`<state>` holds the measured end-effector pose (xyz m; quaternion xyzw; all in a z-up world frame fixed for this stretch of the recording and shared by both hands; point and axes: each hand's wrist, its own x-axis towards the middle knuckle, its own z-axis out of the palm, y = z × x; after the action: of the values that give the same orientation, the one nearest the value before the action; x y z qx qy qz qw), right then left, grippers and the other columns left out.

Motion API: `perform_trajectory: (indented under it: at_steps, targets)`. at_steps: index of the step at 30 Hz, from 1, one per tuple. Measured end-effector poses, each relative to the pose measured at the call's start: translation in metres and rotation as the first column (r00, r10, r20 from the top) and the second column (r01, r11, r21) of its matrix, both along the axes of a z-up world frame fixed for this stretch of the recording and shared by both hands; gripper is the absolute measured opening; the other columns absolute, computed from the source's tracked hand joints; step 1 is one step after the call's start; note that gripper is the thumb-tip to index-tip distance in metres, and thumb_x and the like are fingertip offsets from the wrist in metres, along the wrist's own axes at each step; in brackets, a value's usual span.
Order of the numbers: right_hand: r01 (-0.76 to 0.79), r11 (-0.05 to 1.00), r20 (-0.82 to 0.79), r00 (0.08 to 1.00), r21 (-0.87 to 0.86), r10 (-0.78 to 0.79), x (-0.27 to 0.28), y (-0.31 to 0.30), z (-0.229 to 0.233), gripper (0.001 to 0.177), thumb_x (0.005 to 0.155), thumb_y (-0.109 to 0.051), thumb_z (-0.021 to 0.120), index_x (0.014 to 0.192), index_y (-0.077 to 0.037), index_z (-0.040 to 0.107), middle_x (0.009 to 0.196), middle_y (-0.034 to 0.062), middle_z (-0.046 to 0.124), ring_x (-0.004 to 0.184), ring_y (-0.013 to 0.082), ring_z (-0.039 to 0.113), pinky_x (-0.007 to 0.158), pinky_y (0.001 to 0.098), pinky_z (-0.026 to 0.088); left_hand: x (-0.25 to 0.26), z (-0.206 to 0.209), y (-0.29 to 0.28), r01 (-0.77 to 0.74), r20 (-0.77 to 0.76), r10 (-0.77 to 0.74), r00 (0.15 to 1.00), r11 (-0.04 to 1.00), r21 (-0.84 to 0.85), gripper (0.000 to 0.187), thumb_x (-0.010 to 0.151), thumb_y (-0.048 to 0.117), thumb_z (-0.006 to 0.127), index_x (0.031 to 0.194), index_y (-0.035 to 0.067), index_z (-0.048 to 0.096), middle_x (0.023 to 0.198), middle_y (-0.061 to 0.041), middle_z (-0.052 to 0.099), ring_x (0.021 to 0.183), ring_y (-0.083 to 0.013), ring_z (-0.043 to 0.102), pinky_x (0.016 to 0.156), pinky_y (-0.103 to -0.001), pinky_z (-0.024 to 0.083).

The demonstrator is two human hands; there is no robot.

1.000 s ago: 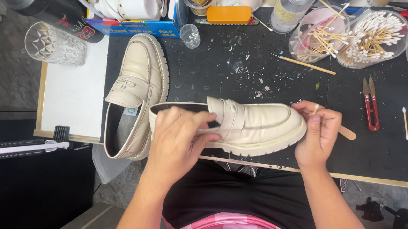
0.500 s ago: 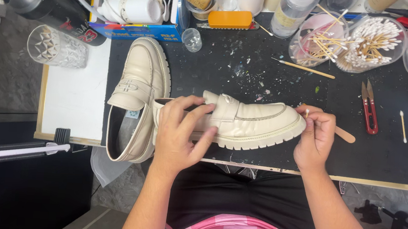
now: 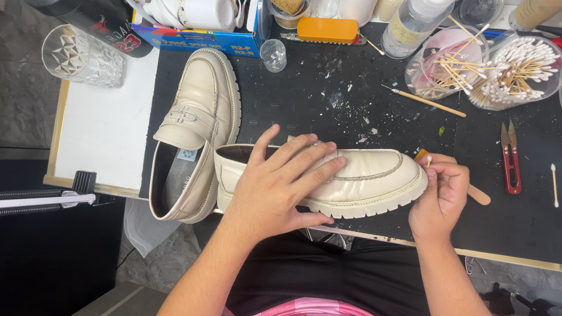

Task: The person cleans a pair of beige loafers using cotton swabs. They systematically wipe the seams, edges, and decorative details of the shoes, frequently dipping the swabs into a liquid solution. The person handles the shoes one at a time, rotating them to access different areas.

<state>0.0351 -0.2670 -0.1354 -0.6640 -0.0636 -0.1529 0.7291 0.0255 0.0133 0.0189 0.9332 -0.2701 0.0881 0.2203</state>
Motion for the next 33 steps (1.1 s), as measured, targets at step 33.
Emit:
perform_trajectory:
  at_steps: [33]
  targets:
    - [0.109,0.977,0.047,0.994,-0.185,-0.102,0.079,0.007,0.069,0.008,0.104,0.009,0.069,0.111,0.006,0.067,0.112,0.0125,0.073,0.107,0.0179,0.072,0.098,0.0295,0.059,0.037,0.001,0.001,-0.152,-0.018,0.151,0.988,0.979,-0.136,0.084,0.053,0.048,0.092,0.12,0.008,0.063,0.129,-0.008,0.066,0.12,-0.0291,0.06,0.099,-0.046,0.041]
